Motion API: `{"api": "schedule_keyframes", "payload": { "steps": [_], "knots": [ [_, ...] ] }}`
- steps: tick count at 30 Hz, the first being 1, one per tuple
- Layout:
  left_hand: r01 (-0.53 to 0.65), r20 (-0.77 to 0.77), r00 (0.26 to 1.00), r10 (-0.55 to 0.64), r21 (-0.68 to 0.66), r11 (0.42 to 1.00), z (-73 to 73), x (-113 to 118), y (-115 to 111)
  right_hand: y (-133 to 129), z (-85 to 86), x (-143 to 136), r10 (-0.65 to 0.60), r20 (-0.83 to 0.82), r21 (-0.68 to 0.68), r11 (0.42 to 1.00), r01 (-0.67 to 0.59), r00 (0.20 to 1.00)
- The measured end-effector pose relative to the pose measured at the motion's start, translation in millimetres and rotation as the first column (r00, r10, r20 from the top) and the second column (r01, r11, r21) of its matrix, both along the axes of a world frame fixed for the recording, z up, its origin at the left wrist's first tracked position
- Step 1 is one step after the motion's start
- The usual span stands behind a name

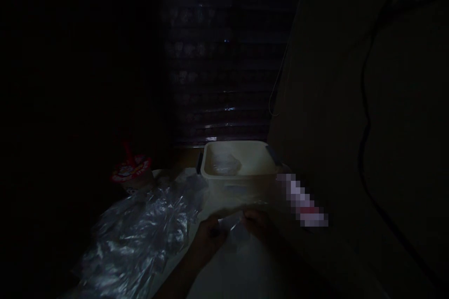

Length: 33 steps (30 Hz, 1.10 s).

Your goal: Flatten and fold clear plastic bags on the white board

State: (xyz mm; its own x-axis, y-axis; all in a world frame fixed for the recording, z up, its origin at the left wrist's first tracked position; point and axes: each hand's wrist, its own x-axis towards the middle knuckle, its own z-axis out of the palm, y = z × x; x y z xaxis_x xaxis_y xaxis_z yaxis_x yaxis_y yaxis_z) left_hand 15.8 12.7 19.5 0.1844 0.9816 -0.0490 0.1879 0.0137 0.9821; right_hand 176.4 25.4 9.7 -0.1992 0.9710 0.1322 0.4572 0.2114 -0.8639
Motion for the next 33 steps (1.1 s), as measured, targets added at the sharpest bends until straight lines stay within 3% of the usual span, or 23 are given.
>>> {"api": "schedule_keyframes", "payload": {
  "steps": [4,7,12,15,18,21,23,28,33],
  "knots": [
    [-0.148,0.060,0.988,0.144,0.064,0.987,-5.4,-2.0,2.7,4.4,-4.3,-3.4,0.044,-0.036,0.002,0.999,-0.044,0.998],
    [-0.192,0.129,0.974,0.185,0.043,0.980,-10.5,-3.7,4.9,6.2,-3.5,-4.9,0.033,0.051,0.012,0.999,-0.033,0.998],
    [-0.139,0.166,0.979,0.121,0.100,0.985,-19.0,-1.6,5.9,10.2,11.7,-4.8,-0.087,0.180,0.170,0.984,0.056,0.980],
    [-0.143,0.201,0.973,0.113,0.139,0.980,-26.3,1.9,6.0,22.4,40.2,-1.5,-0.082,0.194,0.272,0.962,0.027,0.978],
    [-0.228,0.181,0.963,0.198,0.167,0.959,-30.7,2.6,6.3,46.2,83.8,1.5,-0.098,0.157,0.295,0.954,0.048,0.983],
    [-0.398,0.174,0.915,0.365,0.235,0.887,-30.8,0.0,7.4,79.2,121.0,-1.6,-0.090,-0.030,0.186,0.978,0.094,0.995],
    [-0.482,0.210,0.874,0.438,0.268,0.834,-31.2,-1.8,9.1,102.8,131.9,-8.0,-0.122,-0.033,0.066,0.990,0.124,0.992],
    [-0.541,0.250,0.841,0.481,0.379,0.751,-39.2,-0.6,16.1,150.7,120.7,-27.4,-0.139,0.145,-0.098,0.983,0.154,0.980],
    [-0.526,0.156,0.843,0.516,0.444,0.725,-47.1,6.1,20.1,168.3,108.1,-39.7,-0.103,0.355,-0.201,0.962,0.184,0.929]
  ]
}}
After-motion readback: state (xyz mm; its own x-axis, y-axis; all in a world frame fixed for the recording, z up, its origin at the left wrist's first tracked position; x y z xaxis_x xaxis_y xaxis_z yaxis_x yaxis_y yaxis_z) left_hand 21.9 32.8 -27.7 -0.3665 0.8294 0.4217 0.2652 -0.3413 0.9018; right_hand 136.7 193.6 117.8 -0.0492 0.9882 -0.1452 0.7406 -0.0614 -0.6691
